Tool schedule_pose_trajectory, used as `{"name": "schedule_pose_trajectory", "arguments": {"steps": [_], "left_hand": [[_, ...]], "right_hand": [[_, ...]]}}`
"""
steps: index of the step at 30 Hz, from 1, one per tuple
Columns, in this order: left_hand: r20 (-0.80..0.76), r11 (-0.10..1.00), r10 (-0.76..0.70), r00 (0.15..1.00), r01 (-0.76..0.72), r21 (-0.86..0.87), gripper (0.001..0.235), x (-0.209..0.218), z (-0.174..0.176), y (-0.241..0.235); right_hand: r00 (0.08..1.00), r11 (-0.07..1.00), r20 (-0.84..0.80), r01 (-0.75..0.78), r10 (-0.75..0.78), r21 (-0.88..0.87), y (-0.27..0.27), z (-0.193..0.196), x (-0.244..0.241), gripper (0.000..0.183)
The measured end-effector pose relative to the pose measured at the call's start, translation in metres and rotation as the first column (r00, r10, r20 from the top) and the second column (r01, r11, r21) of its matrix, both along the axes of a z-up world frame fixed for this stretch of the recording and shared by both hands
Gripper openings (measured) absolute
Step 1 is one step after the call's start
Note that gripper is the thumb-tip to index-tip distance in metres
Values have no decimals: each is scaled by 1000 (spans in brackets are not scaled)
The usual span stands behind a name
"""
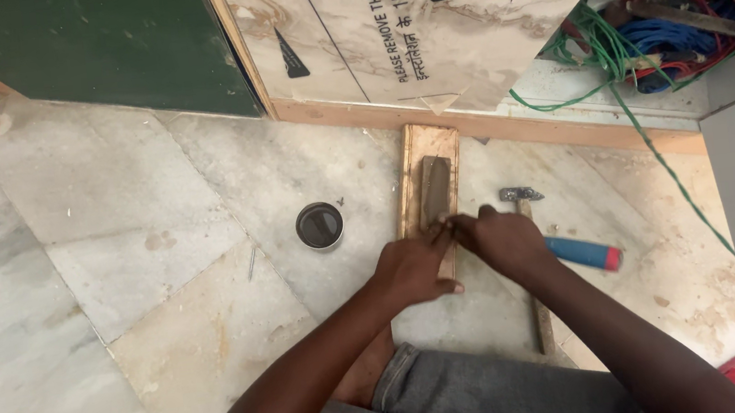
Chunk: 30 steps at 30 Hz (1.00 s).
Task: The person sits on the floor and sharpens a chisel on a sharpening stone placed on a wooden block. They repeatedly rub the chisel blade against the stone, occasionally dipping it into a metal cup of water. The person also uses a hammer to tap the chisel and a screwdriver to adjust the setup.
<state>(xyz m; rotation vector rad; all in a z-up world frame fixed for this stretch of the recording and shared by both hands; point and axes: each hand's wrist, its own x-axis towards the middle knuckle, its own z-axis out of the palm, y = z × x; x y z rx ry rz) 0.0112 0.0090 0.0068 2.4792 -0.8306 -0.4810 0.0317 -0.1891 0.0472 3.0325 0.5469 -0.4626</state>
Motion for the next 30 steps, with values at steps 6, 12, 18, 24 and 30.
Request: {"name": "schedule_pose_trajectory", "arguments": {"steps": [6, 12, 18, 24, 30], "left_hand": [[48, 991, 124, 991, -126, 41, 103, 68, -1, -24], [-19, 998, 17, 1000, -16, 59, 110, 9, 5, -6], [69, 999, 10, 998, -12, 38, 110, 22, 0, -4], [27, 990, 94, 995, -96, 107, 103, 62, 1, -23], [9, 998, -17, 1000, 18, -56, 112, -7, 0, 0]], "right_hand": [[990, 997, 119, 65, -70, 46, -2, -2, 65, 34], [999, 999, 39, -35, 35, -3, -2, 2, 3, 39], [993, 998, 119, -9, 2, 65, -4, -16, 23, 34], [991, 997, 124, 51, -58, 61, -5, -14, 61, 30], [1000, 998, -1, -30, 30, 61, -7, -6, -13, 39]]}}
